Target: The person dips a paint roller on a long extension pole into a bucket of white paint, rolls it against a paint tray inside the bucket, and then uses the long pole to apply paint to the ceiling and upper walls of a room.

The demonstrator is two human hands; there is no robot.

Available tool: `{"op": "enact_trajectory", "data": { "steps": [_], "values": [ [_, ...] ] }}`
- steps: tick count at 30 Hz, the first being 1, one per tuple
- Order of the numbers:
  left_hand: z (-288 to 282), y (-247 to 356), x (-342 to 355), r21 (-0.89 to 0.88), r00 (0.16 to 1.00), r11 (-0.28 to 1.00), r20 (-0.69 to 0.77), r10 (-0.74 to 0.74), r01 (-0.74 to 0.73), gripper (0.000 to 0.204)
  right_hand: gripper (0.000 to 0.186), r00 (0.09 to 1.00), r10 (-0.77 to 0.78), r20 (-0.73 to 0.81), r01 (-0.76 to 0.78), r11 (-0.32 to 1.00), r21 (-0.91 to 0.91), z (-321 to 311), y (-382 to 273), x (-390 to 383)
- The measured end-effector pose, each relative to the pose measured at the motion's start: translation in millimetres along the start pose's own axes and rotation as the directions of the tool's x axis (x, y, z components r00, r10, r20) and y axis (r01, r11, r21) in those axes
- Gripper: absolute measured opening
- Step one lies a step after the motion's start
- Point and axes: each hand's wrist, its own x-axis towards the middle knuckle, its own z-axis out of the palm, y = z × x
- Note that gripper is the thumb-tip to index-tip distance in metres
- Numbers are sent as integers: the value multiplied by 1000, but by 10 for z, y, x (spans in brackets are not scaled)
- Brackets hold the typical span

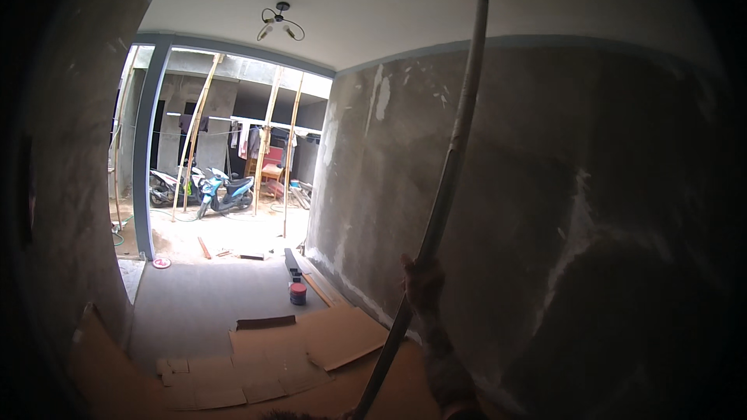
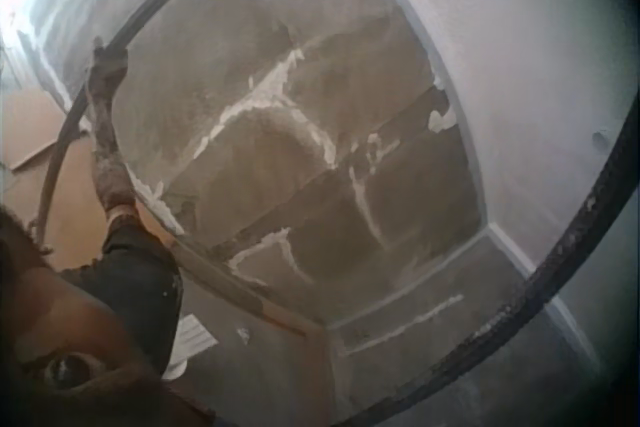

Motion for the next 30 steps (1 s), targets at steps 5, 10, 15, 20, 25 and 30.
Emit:
{"op": "enact_trajectory", "data": {
  "steps": [5,10,15,20,25,30],
  "values": [
    [-494,176,655,-31,998,998,-49,44,-46,61,32,1000,3,-8,-3,999,52,622,60,674],
    [-800,372,1290,-29,995,995,-30,98,-99,59,33,999,-10,-52,7,998,-63,931,117,1259],
    [-881,606,1916,-31,988,988,-49,148,-150,56,29,999,-24,-27,24,1000,-8,1316,325,1984],
    [-691,866,2728,-36,976,976,-63,211,-213,53,29,981,-159,107,110,924,367,1222,731,2702],
    [-451,1167,3584,-50,962,966,-122,245,-252,50,42,964,-98,248,-75,794,604,1186,1353,3067],
    [-208,1556,4233,-35,952,959,-142,273,-280,48,40,969,-112,218,-29,831,555,985,1962,3907]
  ]
}}
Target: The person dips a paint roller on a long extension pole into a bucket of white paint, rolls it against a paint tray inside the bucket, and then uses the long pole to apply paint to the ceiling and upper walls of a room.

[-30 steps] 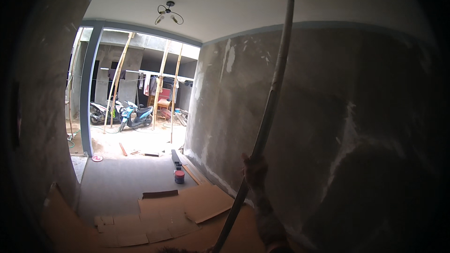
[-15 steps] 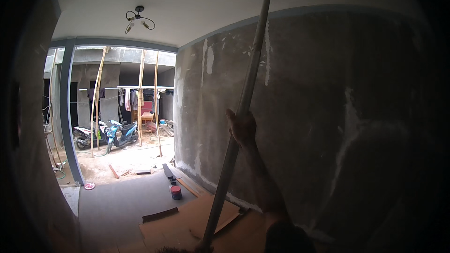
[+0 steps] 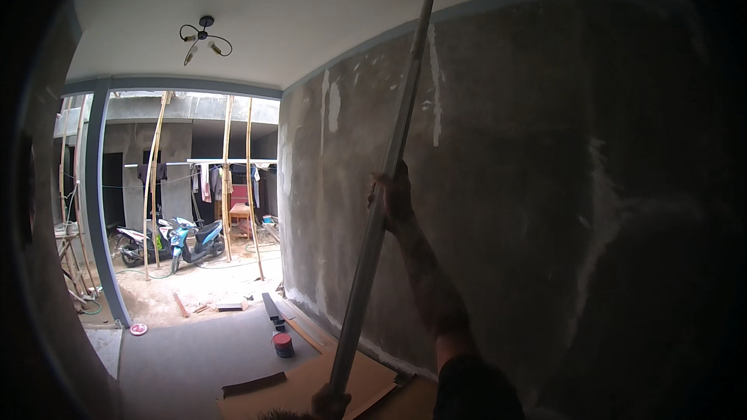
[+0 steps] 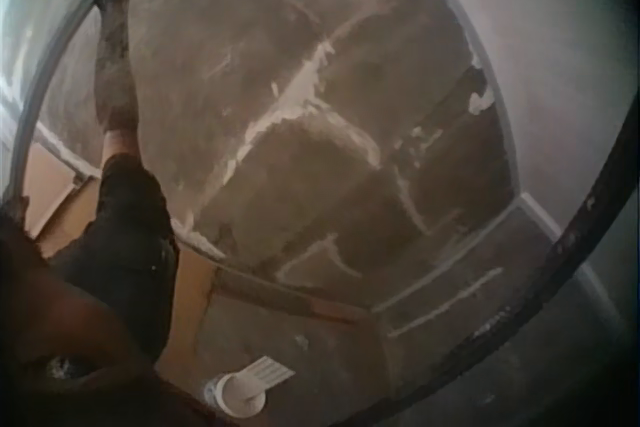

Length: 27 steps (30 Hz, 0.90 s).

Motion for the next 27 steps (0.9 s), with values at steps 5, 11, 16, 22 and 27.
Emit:
{"op": "enact_trajectory", "data": {
  "steps": [5,11,16,22,27],
  "values": [
    [273,254,509,21,999,999,2,41,-41,45,31,999,-4,-33,2,998,-56,-502,145,555],
    [547,626,891,80,996,993,31,84,-86,42,26,998,-31,-56,25,994,-106,-959,165,1132],
    [675,921,1093,141,993,983,58,107,-114,39,21,998,-47,-43,40,987,-157,-1248,122,1545],
    [682,915,1309,143,981,974,-61,186,-176,31,18,999,-42,17,44,992,-115,-1168,332,1961],
    [656,1197,1527,213,997,976,73,24,-39,50,24,997,-73,-13,70,987,-145,-1344,-43,2130]
  ]
}}
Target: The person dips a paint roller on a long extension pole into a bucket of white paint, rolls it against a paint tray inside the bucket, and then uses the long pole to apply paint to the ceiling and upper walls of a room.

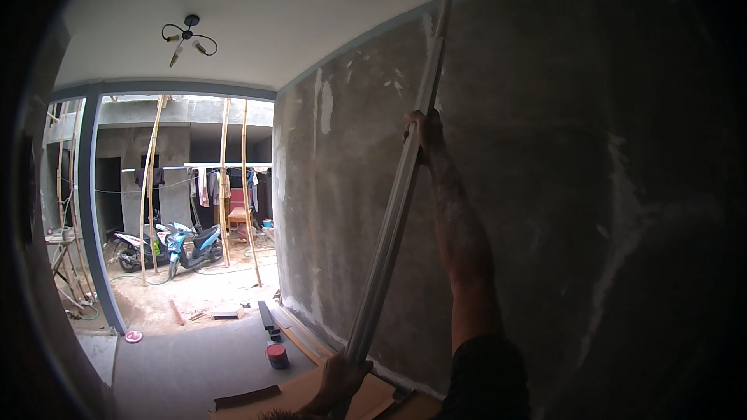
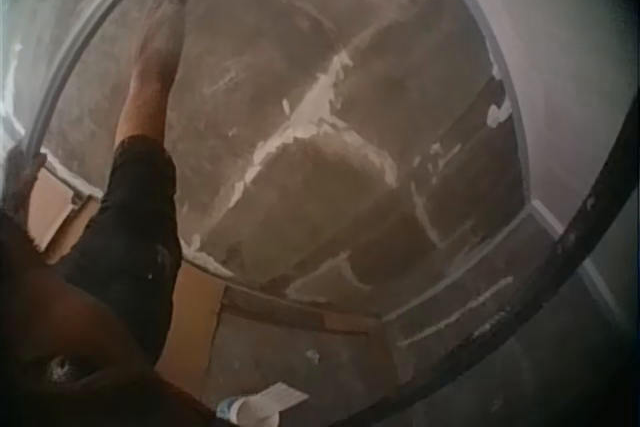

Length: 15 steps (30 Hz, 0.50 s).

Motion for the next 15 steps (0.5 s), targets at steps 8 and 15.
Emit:
{"op": "enact_trajectory", "data": {
  "steps": [8,15],
  "values": [
    [-178,36,185,-2,991,997,-107,82,-82,47,26,999,-21,-46,21,1000,16,135,130,298],
    [-398,121,246,-62,996,997,-76,39,-44,45,30,999,18,44,-19,1000,16,306,147,466]
  ]
}}
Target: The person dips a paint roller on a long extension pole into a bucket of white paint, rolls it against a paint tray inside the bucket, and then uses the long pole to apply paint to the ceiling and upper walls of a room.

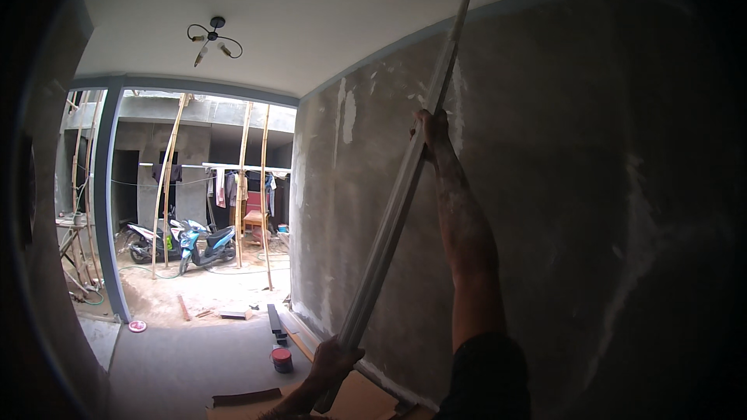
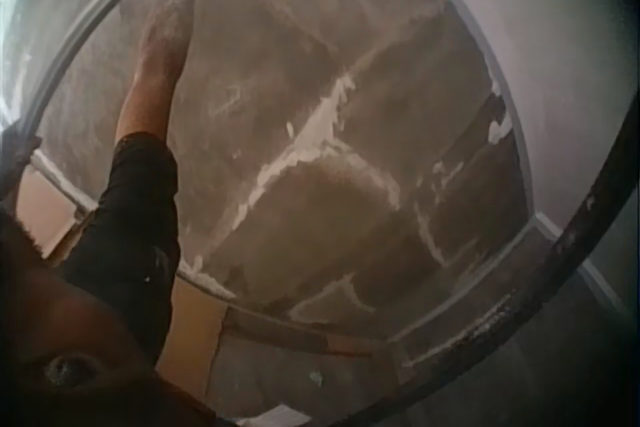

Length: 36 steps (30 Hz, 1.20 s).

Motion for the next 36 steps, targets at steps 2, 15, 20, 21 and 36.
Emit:
{"op": "enact_trajectory", "data": {
  "steps": [2,15,20,21,36],
  "values": [
    [-49,-35,28,24,1000,1000,-16,-3,3,44,30,997,-41,-63,40,999,-16,9,28,-31],
    [-359,-381,-43,16,997,999,-64,44,-43,45,30,993,-49,-111,52,999,17,605,16,-275],
    [-536,-644,-118,-8,989,993,-92,117,-119,47,31,993,-66,-93,68,997,21,881,0,-376],
    [-584,-676,-153,-11,990,994,-96,107,-108,47,31,994,-69,-88,71,997,23,971,-17,-425],
    [-1664,-967,-1013,-38,986,996,-152,71,-78,33,29,995,-61,-74,61,998,3,2389,-286,-995]
  ]
}}
